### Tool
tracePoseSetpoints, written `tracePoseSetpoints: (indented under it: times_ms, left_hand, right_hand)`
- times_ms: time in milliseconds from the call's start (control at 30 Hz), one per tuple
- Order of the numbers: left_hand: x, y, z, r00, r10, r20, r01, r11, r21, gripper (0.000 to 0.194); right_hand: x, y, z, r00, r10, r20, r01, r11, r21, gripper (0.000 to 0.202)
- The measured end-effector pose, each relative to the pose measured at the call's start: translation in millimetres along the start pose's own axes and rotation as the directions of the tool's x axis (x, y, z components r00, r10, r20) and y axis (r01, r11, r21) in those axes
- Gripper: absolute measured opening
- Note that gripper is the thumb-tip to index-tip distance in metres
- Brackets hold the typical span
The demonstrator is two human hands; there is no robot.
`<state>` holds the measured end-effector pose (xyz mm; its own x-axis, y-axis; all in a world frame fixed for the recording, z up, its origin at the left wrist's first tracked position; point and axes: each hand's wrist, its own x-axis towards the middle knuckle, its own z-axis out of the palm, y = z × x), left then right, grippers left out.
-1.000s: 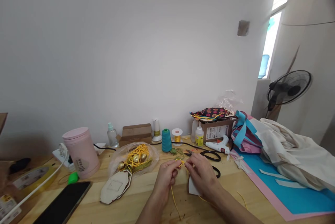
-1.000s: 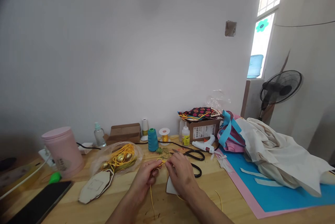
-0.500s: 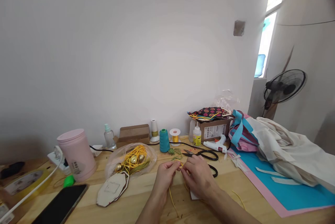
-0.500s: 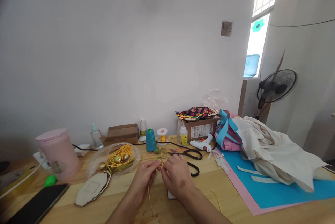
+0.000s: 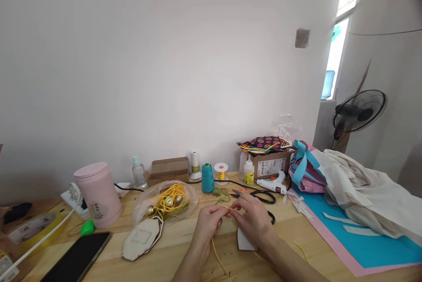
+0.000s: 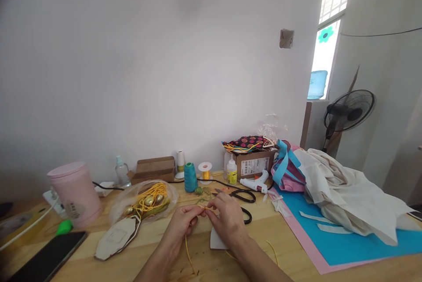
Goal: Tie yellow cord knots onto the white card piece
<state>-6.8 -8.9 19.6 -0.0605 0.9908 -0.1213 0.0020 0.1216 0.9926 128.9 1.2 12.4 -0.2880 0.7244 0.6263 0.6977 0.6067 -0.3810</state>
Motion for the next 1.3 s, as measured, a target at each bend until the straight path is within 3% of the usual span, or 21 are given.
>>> tracePoseSetpoints:
  times_ms: [133,300,433,833,1033,1300]
  left_hand:
    - [-1,1,0.3,0.999,0.019,-0.03,-0.018,0.999,0.031,0.021]
    - [1,-2,-0.4,0.98,0.195,-0.043,-0.194,0.98,0.039,0.012]
    - [7,-7,-0.7,0.956,0.288,-0.052,-0.286,0.957,0.041,0.017]
    - [-1,1,1.1,0.922,0.388,-0.003,-0.383,0.912,0.147,0.033]
    - [0,-1,3.3,0.931,0.362,-0.032,-0.358,0.928,0.104,0.032]
    - [-1,-2,2.5,0.92,0.392,-0.004,-0.387,0.911,0.142,0.033]
  right_hand:
    - [1,4,0,0.999,-0.029,0.02,0.027,0.994,0.105,0.004]
    - [1,5,-1,0.999,-0.043,0.0,0.043,0.997,0.058,0.005]
    - [1,4,-2,0.999,-0.036,-0.004,0.036,0.999,0.036,0.006]
    - [3,5,-5,0.998,-0.029,-0.057,0.036,0.991,0.128,0.005]
    - [2,1,-7,0.986,-0.16,-0.052,0.165,0.976,0.139,0.016]
    - [2,3,-5,0.996,-0.09,0.006,0.089,0.99,0.106,0.018]
